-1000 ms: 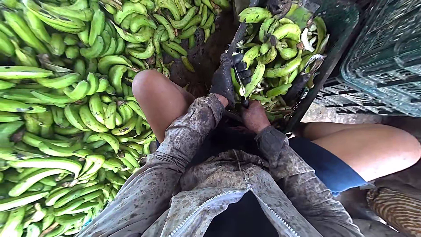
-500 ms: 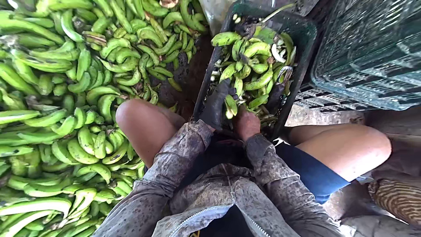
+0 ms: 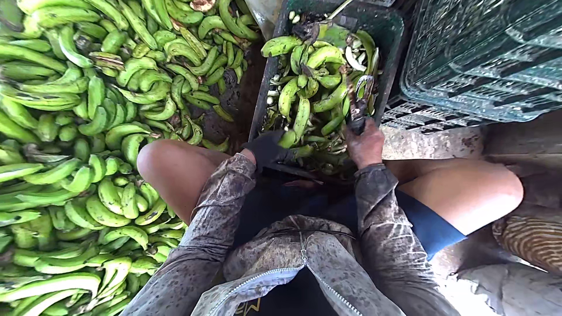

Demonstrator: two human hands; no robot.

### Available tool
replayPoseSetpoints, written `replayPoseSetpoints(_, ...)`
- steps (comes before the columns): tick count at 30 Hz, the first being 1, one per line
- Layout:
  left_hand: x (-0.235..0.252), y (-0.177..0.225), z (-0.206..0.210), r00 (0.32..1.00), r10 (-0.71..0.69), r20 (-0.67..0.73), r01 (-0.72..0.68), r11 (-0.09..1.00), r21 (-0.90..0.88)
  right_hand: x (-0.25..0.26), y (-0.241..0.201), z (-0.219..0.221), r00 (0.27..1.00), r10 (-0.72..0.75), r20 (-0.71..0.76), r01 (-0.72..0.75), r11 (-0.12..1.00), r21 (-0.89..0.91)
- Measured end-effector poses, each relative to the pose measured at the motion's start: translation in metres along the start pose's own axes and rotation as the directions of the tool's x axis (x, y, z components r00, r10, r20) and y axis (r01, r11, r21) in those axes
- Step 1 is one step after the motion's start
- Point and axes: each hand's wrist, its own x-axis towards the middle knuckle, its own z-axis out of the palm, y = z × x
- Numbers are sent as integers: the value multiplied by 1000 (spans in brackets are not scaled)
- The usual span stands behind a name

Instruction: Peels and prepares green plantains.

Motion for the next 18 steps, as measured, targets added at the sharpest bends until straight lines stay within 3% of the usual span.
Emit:
replayPoseSetpoints(1,-2,-1,6,997,47,-59,-61,962,-266,-3,5,0,999,35,-37,-30,994,108)
replayPoseSetpoints(3,-1,3,12,979,114,-170,-200,715,-670,-11,-5,-4,998,21,-60,-6,969,247)
replayPoseSetpoints(5,4,11,11,974,123,-190,-226,444,-867,-14,-25,-6,999,8,-37,8,914,405)
replayPoseSetpoints(6,3,15,12,983,93,-160,-184,366,-912,-18,-30,-4,1000,7,-10,-1,875,485)
replayPoseSetpoints(7,0,22,9,988,41,-150,-155,358,-921,-20,-34,-3,1000,15,13,-20,828,560)
replayPoseSetpoints(9,2,38,-4,963,-70,-261,-191,508,-840,-18,-41,-5,999,26,24,-36,768,640)
replayPoseSetpoints(12,18,60,-46,825,-67,-561,-321,761,-564,-10,-44,-7,999,20,-30,5,740,673)
replayPoseSetpoints(15,33,95,-123,628,106,-771,-352,922,-160,-2,-39,-3,998,30,-63,29,648,761)
replayPoseSetpoints(18,61,135,-212,450,339,-826,-312,926,211,2,-36,-3,997,69,-48,-2,586,810)
